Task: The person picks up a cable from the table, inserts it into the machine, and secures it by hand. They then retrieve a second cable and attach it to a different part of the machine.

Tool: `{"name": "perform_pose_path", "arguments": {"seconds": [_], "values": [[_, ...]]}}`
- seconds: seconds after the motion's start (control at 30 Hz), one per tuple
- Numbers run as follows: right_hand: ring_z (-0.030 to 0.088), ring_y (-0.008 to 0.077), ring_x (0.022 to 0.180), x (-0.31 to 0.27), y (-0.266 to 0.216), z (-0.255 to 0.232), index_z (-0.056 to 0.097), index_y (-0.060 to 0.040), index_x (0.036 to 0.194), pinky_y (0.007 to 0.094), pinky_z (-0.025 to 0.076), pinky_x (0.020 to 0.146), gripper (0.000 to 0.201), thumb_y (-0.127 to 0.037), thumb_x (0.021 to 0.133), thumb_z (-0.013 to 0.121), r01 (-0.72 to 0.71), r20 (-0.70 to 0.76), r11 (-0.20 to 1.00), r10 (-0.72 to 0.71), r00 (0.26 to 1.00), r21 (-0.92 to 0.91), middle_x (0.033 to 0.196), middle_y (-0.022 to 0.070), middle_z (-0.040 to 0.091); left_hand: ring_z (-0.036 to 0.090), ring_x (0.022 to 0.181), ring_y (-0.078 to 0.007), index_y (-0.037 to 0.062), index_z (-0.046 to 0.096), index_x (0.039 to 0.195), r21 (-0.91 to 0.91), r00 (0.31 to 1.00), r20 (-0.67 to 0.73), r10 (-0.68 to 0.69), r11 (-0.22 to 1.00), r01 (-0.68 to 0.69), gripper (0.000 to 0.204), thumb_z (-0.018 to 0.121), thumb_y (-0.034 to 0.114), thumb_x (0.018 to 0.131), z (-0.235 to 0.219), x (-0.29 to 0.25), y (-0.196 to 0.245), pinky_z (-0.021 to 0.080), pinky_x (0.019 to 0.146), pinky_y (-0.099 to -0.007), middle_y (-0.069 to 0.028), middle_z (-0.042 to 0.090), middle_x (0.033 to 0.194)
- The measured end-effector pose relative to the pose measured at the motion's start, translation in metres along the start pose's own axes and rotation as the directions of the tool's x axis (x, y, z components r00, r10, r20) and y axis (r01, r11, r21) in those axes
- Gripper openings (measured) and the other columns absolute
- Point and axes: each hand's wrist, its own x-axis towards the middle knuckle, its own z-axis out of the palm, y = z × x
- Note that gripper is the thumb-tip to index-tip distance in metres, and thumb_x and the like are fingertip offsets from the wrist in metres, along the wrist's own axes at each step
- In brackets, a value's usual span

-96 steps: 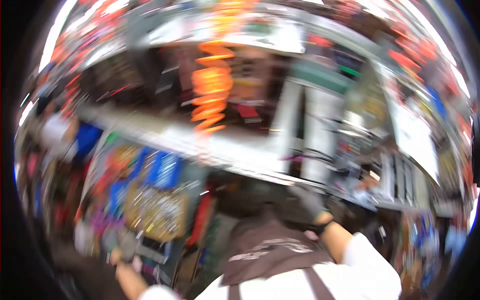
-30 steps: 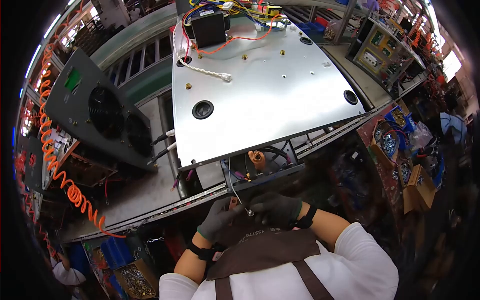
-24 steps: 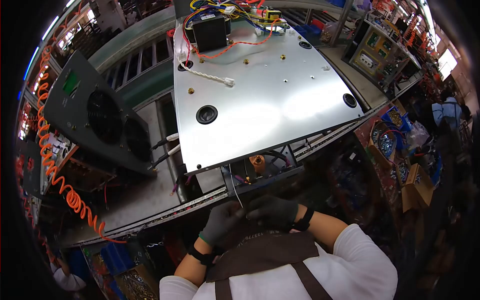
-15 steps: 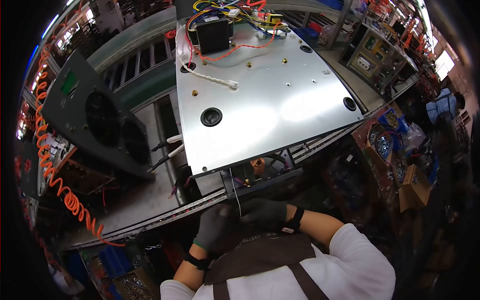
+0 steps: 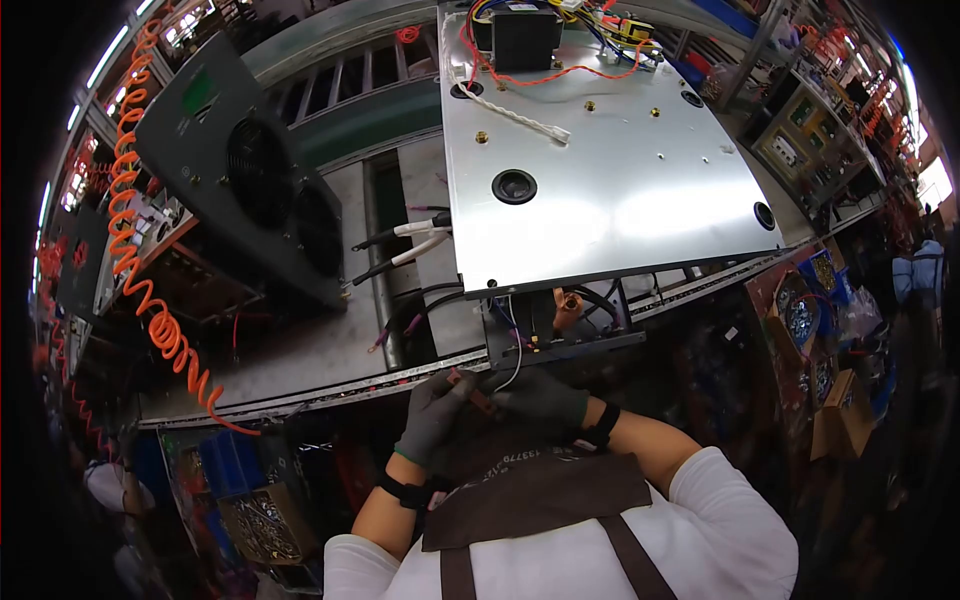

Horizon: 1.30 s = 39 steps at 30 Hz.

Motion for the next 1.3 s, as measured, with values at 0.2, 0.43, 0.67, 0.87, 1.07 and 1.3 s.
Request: {"name": "perform_pose_path", "arguments": {"seconds": [0.2, 0.43, 0.67, 0.87, 1.07, 1.3], "values": [[0.06, 0.0117, 0.083, -0.003, 0.002, -0.005, 0.059, 0.0001, 0.107, 0.0275, 0.052, 0.075, 0.02, -0.011, 0.092, 0.051, -0.148, 0.084, 0.979, 0.136, 0.987, 0.144, 0.097, 0.0061, 0.06, 0.055, 0.084, -0.0092, -0.0003, 0.061, 0.095, -0.071, 0.998, 0.059, -0.034, 0.997, 0.038, 0.017, 0.056, 0.015, 0.09, 0.005, -0.001, 0.013, 0.045, 0.076, -0.0257, -0.0016, 0.061, 0.087], [0.06, 0.0132, 0.09, -0.01, -0.011, -0.01, 0.057, -0.002, 0.113, 0.0278, 0.049, 0.078, 0.026, -0.012, 0.089, 0.053, -0.073, 0.142, 0.995, 0.082, 0.987, -0.07, 0.097, 0.0076, 0.062, 0.059, 0.082, -0.0135, 0.0008, 0.065, 0.1, 0.183, 0.983, 0.153, 0.1, 0.975, -0.128, 0.02, 0.062, 0.014, 0.085, -0.001, 0.001, -0.002, 0.046, 0.076, -0.0275, -0.0053, 0.064, 0.086], [0.058, 0.0339, 0.094, 0.015, 0.004, -0.01, 0.058, -0.0075, 0.114, 0.0384, 0.047, 0.08, 0.033, -0.007, 0.081, 0.053, 0.084, -0.005, 0.706, -0.123, 0.992, -0.703, 0.101, 0.0192, 0.061, 0.064, 0.084, -0.0194, 0.0042, 0.067, 0.1, 0.551, 0.934, 0.116, 0.339, 0.761, -0.344, 0.02, 0.064, 0.009, 0.08, -0.003, 0.012, 0.009, 0.049, 0.075, -0.0295, -0.0109, 0.066, 0.089], [0.058, 0.0239, 0.093, 0.033, -0.012, -0.033, 0.056, -0.0076, 0.112, 0.0339, 0.046, 0.08, 0.034, -0.019, 0.081, 0.064, 0.048, -0.171, 0.907, -0.13, 0.977, -0.419, 0.1, 0.0117, 0.061, 0.065, 0.078, -0.0158, 0.0028, 0.065, 0.1, 0.607, 0.918, 0.049, 0.394, 0.718, -0.34, 0.019, 0.064, 0.011, 0.083, -0.005, 0.076, -0.013, 0.051, 0.07, -0.0288, -0.0103, 0.068, 0.087], [0.06, 0.0287, 0.096, 0.046, -0.04, -0.034, 0.057, -0.0086, 0.112, 0.0354, 0.047, 0.08, 0.04, -0.023, 0.077, 0.068, -0.233, -0.174, 0.682, 0.155, 0.972, -0.693, 0.105, 0.0139, 0.061, 0.067, 0.079, -0.0196, 0.0066, 0.066, 0.1, 0.61, 0.888, 0.011, 0.459, 0.701, -0.37, 0.018, 0.063, 0.014, 0.084, -0.01, 0.096, -0.03, 0.051, 0.07, -0.0292, -0.0093, 0.068, 0.088], [0.062, 0.0198, 0.088, 0.049, -0.006, -0.05, 0.057, -0.0091, 0.111, 0.0321, 0.048, 0.075, 0.028, -0.012, 0.083, 0.06, -0.108, -0.068, 0.405, 0.113, 0.991, -0.908, 0.095, 0.0092, 0.063, 0.065, 0.081, -0.0269, 0.0118, 0.065, 0.098, 0.582, 0.948, 0.001, 0.318, 0.771, -0.259, 0.018, 0.062, 0.021, 0.082, -0.02, 0.095, -0.04, 0.051, 0.071, -0.0349, -0.0102, 0.066, 0.089]]}}
